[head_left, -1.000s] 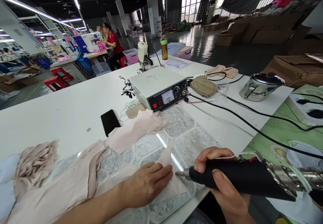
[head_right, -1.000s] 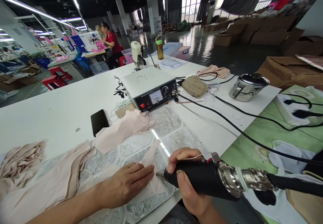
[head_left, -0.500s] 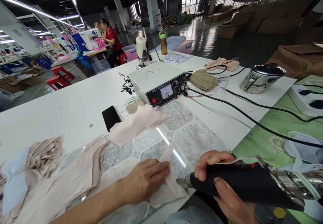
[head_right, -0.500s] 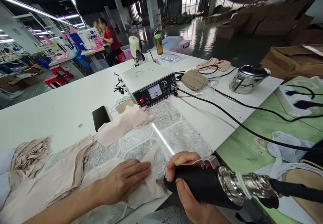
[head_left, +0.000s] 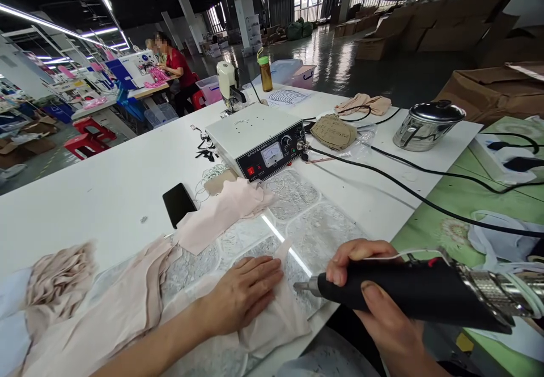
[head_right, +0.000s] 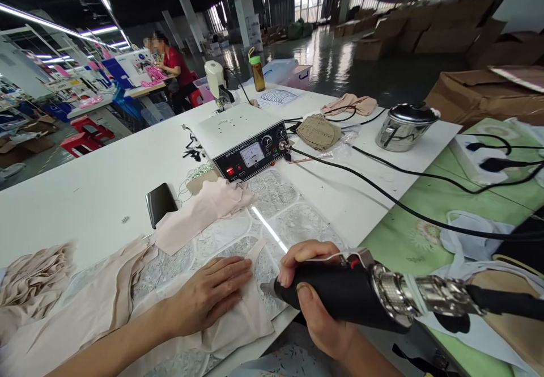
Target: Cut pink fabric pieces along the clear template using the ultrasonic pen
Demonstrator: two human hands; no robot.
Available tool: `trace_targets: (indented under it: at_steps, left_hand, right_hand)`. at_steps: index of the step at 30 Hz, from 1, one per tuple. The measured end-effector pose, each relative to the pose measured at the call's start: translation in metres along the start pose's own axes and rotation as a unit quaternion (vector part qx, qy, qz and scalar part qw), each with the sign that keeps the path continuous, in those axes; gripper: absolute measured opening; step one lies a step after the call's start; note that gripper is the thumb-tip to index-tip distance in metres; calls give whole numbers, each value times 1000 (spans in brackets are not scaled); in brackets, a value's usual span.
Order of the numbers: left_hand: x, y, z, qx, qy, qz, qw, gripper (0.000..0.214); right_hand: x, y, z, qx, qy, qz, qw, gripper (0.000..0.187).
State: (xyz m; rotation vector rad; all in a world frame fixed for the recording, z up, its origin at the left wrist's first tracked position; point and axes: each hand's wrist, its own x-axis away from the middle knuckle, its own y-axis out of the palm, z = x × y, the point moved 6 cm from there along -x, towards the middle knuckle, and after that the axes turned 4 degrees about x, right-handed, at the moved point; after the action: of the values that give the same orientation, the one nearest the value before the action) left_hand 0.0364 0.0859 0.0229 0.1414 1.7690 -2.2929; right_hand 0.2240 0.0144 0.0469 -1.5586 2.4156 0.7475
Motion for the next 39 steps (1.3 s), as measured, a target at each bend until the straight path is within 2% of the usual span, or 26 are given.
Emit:
trace_targets:
  at_steps: [6, 16, 28, 39]
  left_hand:
    - [-2, -3, -5, 24, 3, -29, 999, 35]
    - [-1, 0, -10, 33, 47, -60, 997, 39]
    - [-3, -3, -5, -29, 83, -45, 995, 33]
    - [-2, -3, -3, -55, 85, -34, 994, 29]
  right_hand:
    - [-12, 2, 7, -12, -20, 52, 998, 14]
    - [-17, 6, 15, -44, -12, 55, 997, 12]
    - [-13, 6, 16, -33, -5, 50, 998, 13]
    - [-13, 6, 16, -20, 1, 45, 999, 14]
